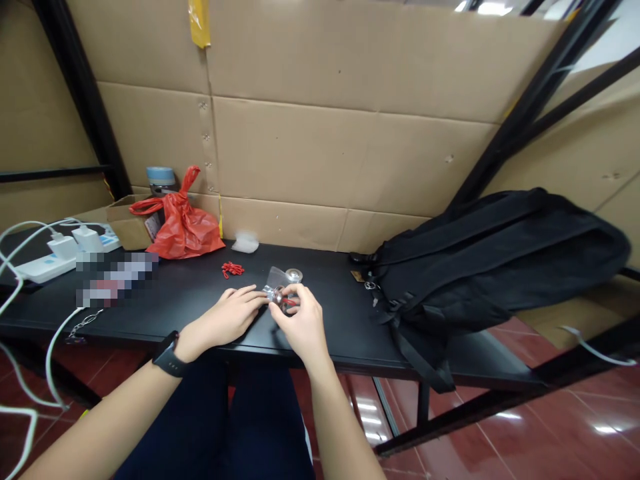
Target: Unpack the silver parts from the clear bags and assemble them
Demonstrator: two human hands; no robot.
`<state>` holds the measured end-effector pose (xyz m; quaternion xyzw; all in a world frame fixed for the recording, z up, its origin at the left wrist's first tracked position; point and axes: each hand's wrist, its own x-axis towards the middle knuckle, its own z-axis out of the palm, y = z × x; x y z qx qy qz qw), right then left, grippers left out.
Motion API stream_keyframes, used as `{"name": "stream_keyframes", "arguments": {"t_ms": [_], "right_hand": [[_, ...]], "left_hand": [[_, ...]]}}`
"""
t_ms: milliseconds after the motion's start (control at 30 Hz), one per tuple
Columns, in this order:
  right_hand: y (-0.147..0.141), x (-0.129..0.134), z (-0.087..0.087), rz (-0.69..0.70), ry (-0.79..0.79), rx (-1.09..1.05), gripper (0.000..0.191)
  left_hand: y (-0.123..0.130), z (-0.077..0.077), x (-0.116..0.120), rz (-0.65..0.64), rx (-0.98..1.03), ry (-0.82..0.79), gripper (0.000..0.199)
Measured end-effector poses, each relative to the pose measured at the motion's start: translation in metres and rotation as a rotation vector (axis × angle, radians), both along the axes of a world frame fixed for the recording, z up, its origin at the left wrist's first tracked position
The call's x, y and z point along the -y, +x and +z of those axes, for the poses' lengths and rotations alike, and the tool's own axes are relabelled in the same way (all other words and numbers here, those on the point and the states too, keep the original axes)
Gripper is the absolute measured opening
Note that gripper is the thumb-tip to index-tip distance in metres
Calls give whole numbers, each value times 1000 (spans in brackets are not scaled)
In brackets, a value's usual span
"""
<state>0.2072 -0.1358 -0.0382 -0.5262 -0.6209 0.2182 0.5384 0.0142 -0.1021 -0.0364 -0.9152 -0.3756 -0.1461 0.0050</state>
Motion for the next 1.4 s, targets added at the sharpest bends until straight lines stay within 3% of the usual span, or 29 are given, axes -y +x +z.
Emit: {"name": "stream_keyframes", "arguments": {"t_ms": [267, 500, 633, 767, 967, 1233, 1400], "right_hand": [[0, 7, 2, 297, -14, 118, 37], [-3, 18, 10, 327, 35, 452, 39], [-4, 23, 15, 283, 14, 555, 23], [-5, 22, 13, 238, 31, 572, 12], [-10, 18, 7, 255, 42, 521, 15], [-1, 20, 13, 439, 21, 381, 14], [-2, 18, 11, 322, 71, 500, 7]], "left_hand": [[-26, 3, 42, 29, 43, 129, 35], [-40, -5, 54, 41, 43, 109, 41], [-42, -11, 58, 43, 49, 131, 36], [-44, -16, 60, 59, 69, 152, 33], [-47, -11, 63, -5, 56, 94, 34], [-50, -8, 63, -66, 76, 17, 29], [-51, -5, 63, -89, 89, 3, 30]]}}
